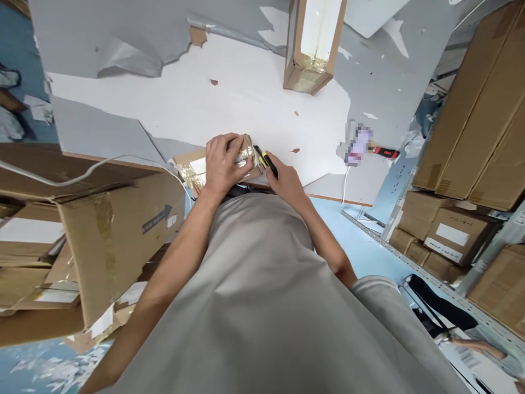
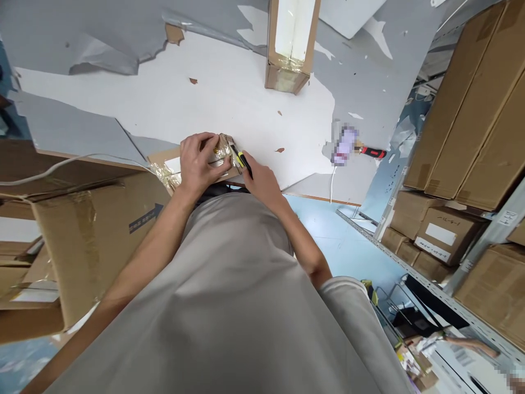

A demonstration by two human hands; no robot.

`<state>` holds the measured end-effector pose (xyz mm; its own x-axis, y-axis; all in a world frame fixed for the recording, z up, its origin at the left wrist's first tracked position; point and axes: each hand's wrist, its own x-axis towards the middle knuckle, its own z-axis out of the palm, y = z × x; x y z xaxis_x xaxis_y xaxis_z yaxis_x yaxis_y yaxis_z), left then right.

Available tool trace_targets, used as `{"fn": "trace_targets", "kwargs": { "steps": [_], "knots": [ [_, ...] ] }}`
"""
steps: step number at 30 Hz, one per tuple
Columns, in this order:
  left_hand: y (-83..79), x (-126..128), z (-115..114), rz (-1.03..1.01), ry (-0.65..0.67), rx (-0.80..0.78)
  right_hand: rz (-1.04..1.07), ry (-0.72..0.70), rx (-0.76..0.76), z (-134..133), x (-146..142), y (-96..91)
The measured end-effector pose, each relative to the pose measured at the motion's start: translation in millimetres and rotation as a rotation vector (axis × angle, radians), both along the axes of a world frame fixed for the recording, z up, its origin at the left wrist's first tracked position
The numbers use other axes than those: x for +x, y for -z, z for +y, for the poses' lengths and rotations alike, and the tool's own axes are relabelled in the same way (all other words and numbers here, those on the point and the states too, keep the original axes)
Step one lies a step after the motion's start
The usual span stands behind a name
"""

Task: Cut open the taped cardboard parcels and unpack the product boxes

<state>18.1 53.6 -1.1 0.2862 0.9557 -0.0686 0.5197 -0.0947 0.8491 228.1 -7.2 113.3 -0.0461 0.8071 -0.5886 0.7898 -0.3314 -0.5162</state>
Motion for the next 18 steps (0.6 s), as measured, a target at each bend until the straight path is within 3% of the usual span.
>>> {"fn": "trace_targets", "kwargs": {
  "steps": [7,13,18],
  "knots": [
    [3.3,-3.0,-2.6,0.046,0.026,0.034,-0.067,-0.049,-0.052,2.1,-5.8,1.1],
    [4.9,-5.4,-4.8,0.201,0.099,0.09,-0.111,-0.081,-0.103,8.4,-13.9,-11.2],
    [3.5,-3.5,-6.2,0.209,0.097,0.146,-0.189,-0.13,-0.183,18.7,-25.1,-21.7]
  ]
}}
